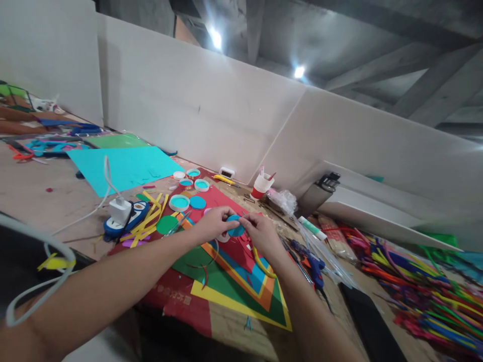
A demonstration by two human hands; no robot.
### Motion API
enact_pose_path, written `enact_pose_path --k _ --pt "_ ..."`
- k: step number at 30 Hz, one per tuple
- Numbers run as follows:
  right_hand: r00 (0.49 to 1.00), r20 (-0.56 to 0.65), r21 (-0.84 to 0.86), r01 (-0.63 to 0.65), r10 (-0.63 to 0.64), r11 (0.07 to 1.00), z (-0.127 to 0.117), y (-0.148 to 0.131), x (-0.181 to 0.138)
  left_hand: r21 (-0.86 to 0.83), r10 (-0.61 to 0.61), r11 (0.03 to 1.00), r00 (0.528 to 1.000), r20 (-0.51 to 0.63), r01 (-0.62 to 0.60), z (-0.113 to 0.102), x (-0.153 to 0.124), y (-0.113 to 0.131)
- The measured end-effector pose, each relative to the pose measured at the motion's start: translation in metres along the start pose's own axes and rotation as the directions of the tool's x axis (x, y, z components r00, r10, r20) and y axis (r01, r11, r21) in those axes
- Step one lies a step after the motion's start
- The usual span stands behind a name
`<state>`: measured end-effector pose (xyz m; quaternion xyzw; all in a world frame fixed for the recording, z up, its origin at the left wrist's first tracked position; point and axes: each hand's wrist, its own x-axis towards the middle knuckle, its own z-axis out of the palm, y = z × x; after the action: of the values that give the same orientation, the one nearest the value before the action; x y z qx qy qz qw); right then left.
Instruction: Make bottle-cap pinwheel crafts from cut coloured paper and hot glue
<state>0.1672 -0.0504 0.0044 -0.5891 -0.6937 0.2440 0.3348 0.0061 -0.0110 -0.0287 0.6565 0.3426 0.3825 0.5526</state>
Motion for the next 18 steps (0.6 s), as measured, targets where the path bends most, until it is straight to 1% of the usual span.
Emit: enact_pose_path --k 2,3,5,7,8,10,12,18 --pt "1.0 0.008 0.001 -0.014 0.014 1.0 -0.001 0.0 0.001 -0.018 0.006 1.0 1.0 -0.028 -0.006 0.0 0.0 -0.001" --pt "1.0 0.001 -0.002 -0.011 0.011 1.0 -0.003 -0.001 0.002 -0.057 0.004 0.998 0.999 -0.042 -0.006 0.0 0.0 -0.001" --pt "0.999 -0.032 -0.013 0.01 -0.01 1.0 -0.006 -0.004 0.005 -0.196 -0.015 0.981 0.997 -0.073 0.0 0.0 -0.001 0.003" --pt "0.997 -0.069 -0.016 0.03 -0.031 0.999 -0.009 -0.009 0.008 -0.367 -0.037 0.93 0.995 -0.093 0.001 0.0 -0.004 0.011" --pt "0.996 -0.083 -0.009 0.036 -0.036 0.999 -0.009 -0.013 0.01 -0.435 -0.036 0.901 0.995 -0.089 -0.006 0.0 -0.006 0.015" --pt "0.994 -0.099 0.026 0.049 -0.046 0.998 -0.008 -0.019 0.016 -0.519 -0.033 0.855 0.997 -0.075 -0.011 0.0 -0.008 0.022" --pt "0.992 -0.113 0.076 0.065 -0.056 0.995 -0.003 -0.025 0.023 -0.557 -0.028 0.83 0.997 -0.076 -0.019 -0.002 -0.008 0.027" --pt "0.967 -0.218 0.118 0.164 -0.136 0.979 0.008 -0.034 0.044 -0.59 -0.056 0.805 0.982 -0.181 -0.063 -0.009 -0.003 0.027"
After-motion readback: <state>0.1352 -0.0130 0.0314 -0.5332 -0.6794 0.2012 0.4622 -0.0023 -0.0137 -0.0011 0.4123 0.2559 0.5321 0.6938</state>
